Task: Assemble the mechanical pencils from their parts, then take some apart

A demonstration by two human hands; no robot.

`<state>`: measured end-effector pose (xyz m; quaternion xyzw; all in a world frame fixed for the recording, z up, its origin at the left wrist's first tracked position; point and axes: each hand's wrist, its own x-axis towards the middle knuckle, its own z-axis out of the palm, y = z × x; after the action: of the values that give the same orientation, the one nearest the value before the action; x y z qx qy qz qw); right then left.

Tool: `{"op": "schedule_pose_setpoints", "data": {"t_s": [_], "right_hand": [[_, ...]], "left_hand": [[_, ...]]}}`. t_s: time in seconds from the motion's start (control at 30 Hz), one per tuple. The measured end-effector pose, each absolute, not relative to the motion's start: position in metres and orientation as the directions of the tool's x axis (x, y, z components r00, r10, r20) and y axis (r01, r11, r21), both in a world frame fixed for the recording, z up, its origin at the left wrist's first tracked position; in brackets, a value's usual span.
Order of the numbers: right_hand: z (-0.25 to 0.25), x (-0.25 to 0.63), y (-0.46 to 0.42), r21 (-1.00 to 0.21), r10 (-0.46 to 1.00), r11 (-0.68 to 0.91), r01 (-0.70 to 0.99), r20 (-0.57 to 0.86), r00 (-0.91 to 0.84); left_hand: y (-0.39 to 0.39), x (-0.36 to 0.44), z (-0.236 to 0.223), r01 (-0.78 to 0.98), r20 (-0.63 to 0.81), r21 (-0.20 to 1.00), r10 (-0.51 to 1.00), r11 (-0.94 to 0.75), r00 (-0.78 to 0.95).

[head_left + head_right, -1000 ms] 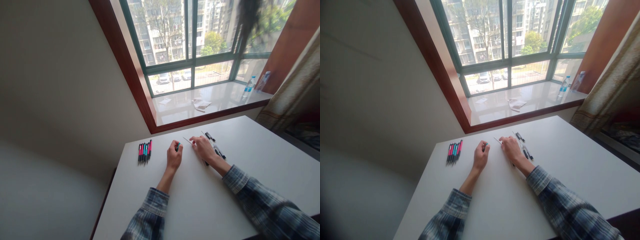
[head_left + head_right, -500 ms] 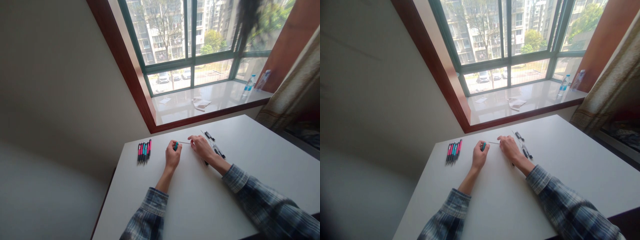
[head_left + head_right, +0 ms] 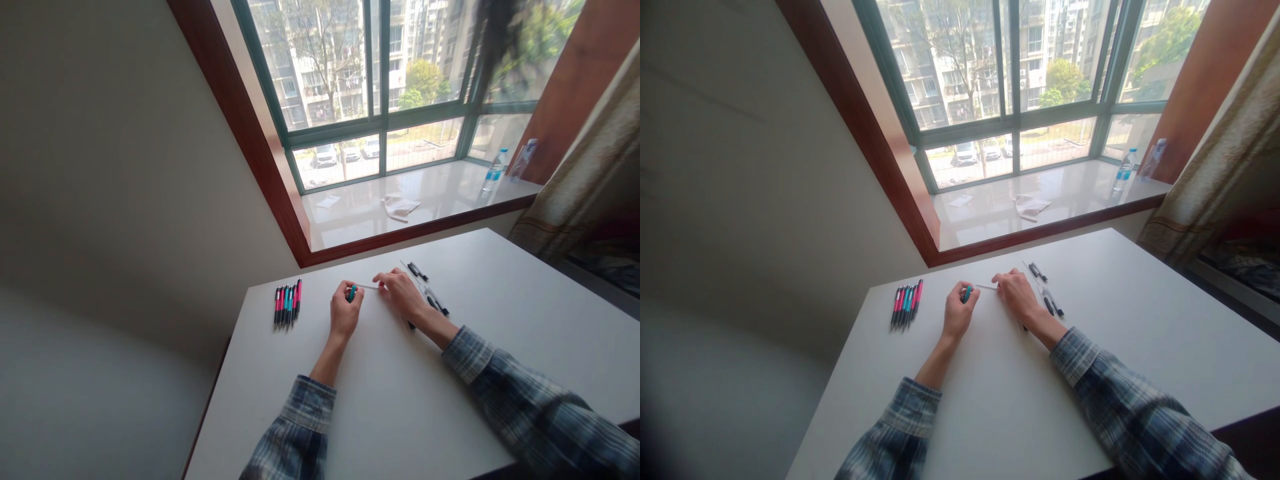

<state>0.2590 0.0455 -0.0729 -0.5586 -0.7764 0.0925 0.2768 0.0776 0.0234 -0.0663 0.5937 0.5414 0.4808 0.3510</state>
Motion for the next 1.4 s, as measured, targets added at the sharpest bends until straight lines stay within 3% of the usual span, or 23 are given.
{"op": "schedule_pose_setpoints", "data": {"t_s": [0.17,0.37,0.53,0.77,0.97,1.27,1.4], "right_hand": [[-0.067,0.256,0.042,-0.428,0.890,0.373,0.823,0.416,-0.187],[-0.068,0.253,0.033,-0.654,0.856,0.496,0.571,0.478,-0.197],[-0.068,0.248,0.030,-0.680,0.825,0.561,0.472,0.508,-0.247],[-0.078,0.273,0.046,-0.614,0.849,0.447,0.650,0.520,-0.092],[-0.090,0.280,0.056,-0.520,0.880,0.387,0.761,0.455,-0.136],[-0.095,0.282,0.062,-0.500,0.931,0.305,0.810,0.335,-0.143],[-0.092,0.281,0.060,-0.431,0.932,0.313,0.846,0.311,-0.187]], "left_hand": [[0.023,0.076,-0.065,0.272,0.173,0.948,0.985,-0.162,-0.017],[0.027,0.074,-0.065,0.168,0.158,0.974,0.987,-0.155,-0.006],[0.032,0.075,-0.067,0.059,0.114,0.992,0.993,-0.112,-0.029],[0.028,0.074,-0.071,0.024,0.080,0.997,0.997,-0.079,-0.011],[0.023,0.075,-0.068,0.141,0.100,0.983,0.984,-0.121,0.149],[0.016,0.077,-0.060,0.236,0.082,0.953,0.910,-0.191,0.407],[0.017,0.078,-0.061,0.247,0.077,0.949,0.903,-0.196,0.423]]}}
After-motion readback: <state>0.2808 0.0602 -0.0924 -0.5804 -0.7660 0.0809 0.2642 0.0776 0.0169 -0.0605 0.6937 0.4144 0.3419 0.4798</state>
